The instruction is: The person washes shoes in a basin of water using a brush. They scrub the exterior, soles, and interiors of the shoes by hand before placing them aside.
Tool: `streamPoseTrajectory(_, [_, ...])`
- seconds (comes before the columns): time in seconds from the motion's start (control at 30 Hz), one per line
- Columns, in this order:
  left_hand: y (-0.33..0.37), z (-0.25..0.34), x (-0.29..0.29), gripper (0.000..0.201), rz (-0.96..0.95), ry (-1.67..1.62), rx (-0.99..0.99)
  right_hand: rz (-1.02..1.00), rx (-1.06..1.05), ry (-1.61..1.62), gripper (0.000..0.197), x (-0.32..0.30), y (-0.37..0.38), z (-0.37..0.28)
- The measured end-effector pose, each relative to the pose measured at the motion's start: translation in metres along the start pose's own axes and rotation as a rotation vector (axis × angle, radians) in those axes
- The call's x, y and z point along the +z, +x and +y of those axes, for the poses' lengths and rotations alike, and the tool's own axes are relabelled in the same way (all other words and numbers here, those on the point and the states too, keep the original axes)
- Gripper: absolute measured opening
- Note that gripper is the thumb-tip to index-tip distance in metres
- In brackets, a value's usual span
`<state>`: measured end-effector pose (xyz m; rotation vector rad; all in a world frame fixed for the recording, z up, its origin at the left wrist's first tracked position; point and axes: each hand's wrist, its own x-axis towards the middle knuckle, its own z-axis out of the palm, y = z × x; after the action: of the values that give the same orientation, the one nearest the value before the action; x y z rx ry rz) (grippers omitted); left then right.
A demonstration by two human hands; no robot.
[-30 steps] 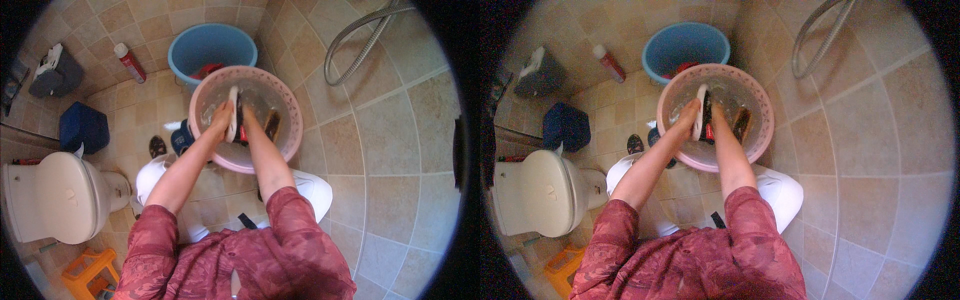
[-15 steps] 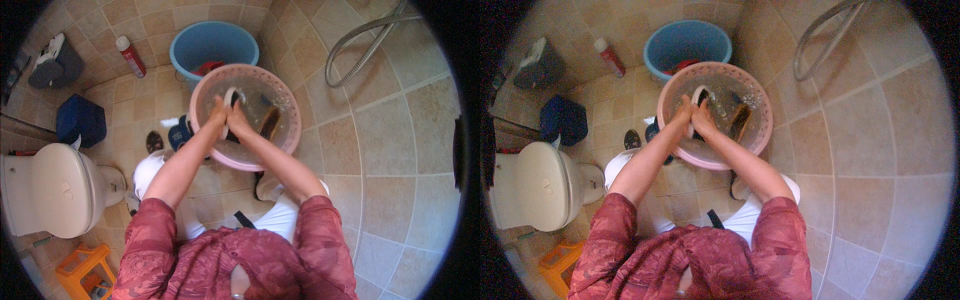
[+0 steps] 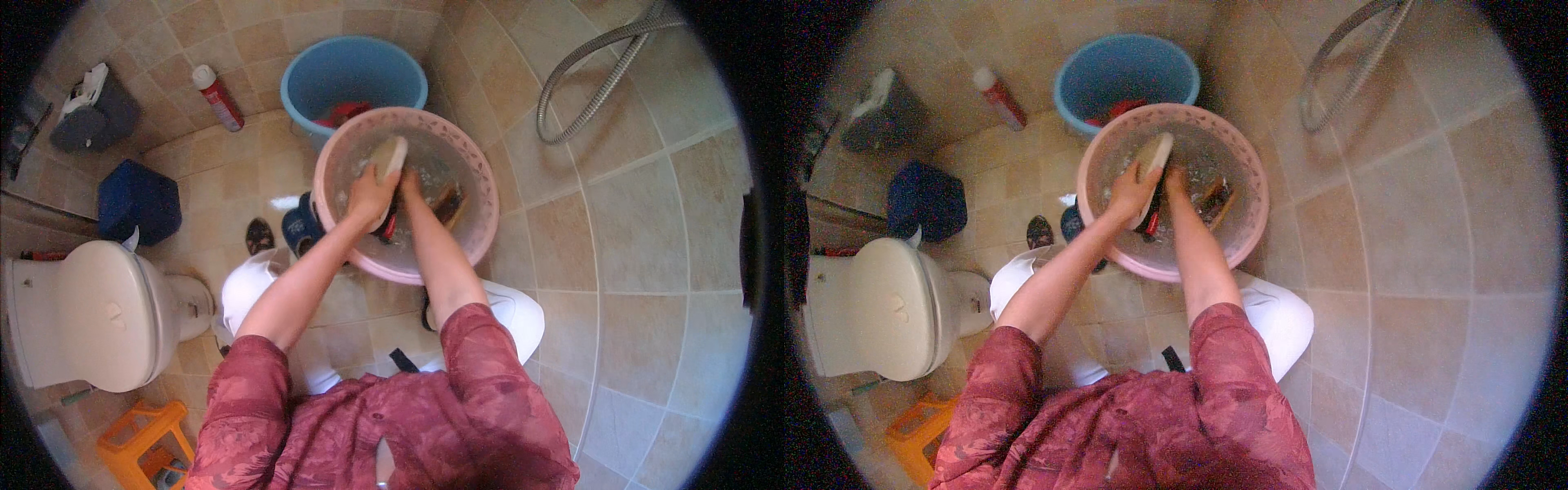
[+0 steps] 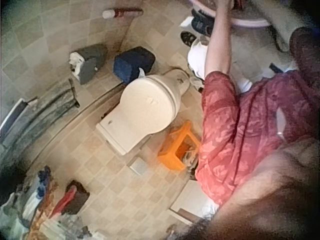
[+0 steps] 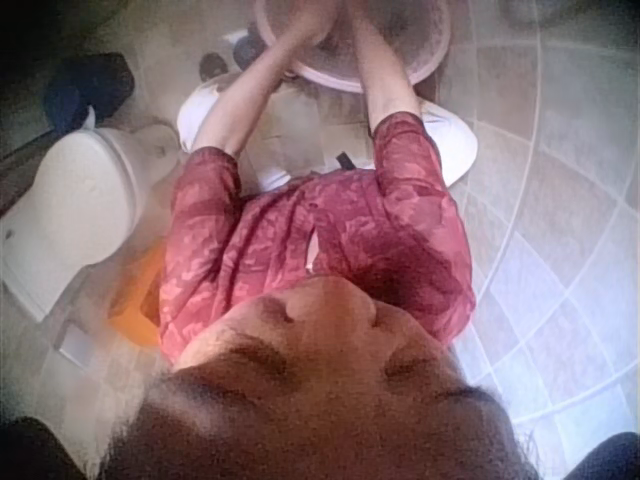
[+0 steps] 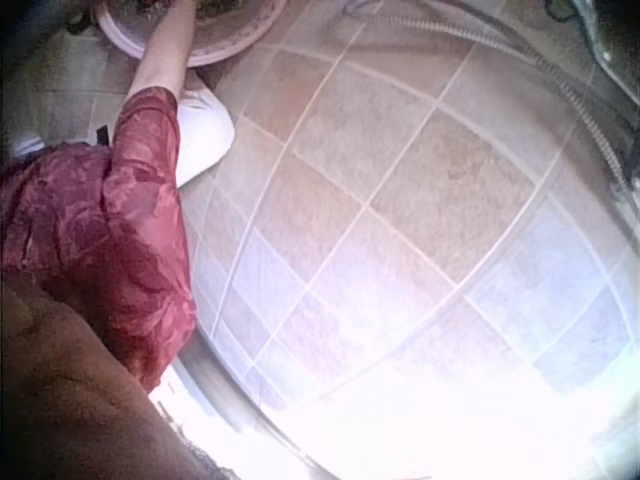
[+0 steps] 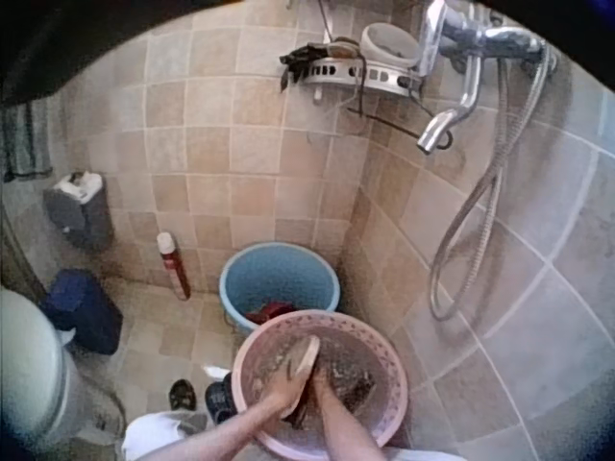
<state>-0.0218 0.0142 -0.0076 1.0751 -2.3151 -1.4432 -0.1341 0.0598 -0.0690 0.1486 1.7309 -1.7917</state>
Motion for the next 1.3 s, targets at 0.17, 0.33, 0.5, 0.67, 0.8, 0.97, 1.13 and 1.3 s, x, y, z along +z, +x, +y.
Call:
streamPoseTrajectory(0.17, [0.0,-0.011,0.002,0.086,0.108,0.109,-0.047,-0.077,-0.019,0.193,0.061,0.008,-0.025,-0.019])
streamPoseTrajectory(0.33, [0.018,-0.038,0.001,0.095,-0.026,0.185,-0.093,-0.404,-0.162,-0.125,0.071,0.023,-0.047,-0.012])
streamPoseTrajectory(0.5, [0.007,-0.019,-0.02,0.077,-0.285,0.125,-0.123,-0.25,-0.043,-0.151,0.068,0.013,-0.049,-0.011])
streamPoseTrajectory(0.67, [-0.008,0.001,-0.021,0.07,-0.009,0.13,0.149,-0.389,-0.141,0.03,0.072,-0.015,-0.043,-0.035])
streamPoseTrajectory(0.8, [-0.017,0.009,-0.028,0.063,0.091,0.015,0.2,-0.491,-0.107,-0.025,0.072,-0.025,-0.079,-0.071])
streamPoseTrajectory(0.97, [-0.025,0.025,-0.034,0.058,0.09,-0.24,0.324,-0.482,-0.157,-0.03,0.062,-0.041,-0.123,-0.093])
streamPoseTrajectory(1.13, [-0.023,0.031,-0.034,0.06,0.087,-0.382,0.382,-0.433,0.031,-0.012,0.082,-0.032,-0.13,-0.061])
streamPoseTrajectory(1.3, [-0.039,0.045,-0.036,0.059,0.159,-0.376,0.516,-0.543,-0.033,0.072,0.089,-0.015,-0.123,-0.049])
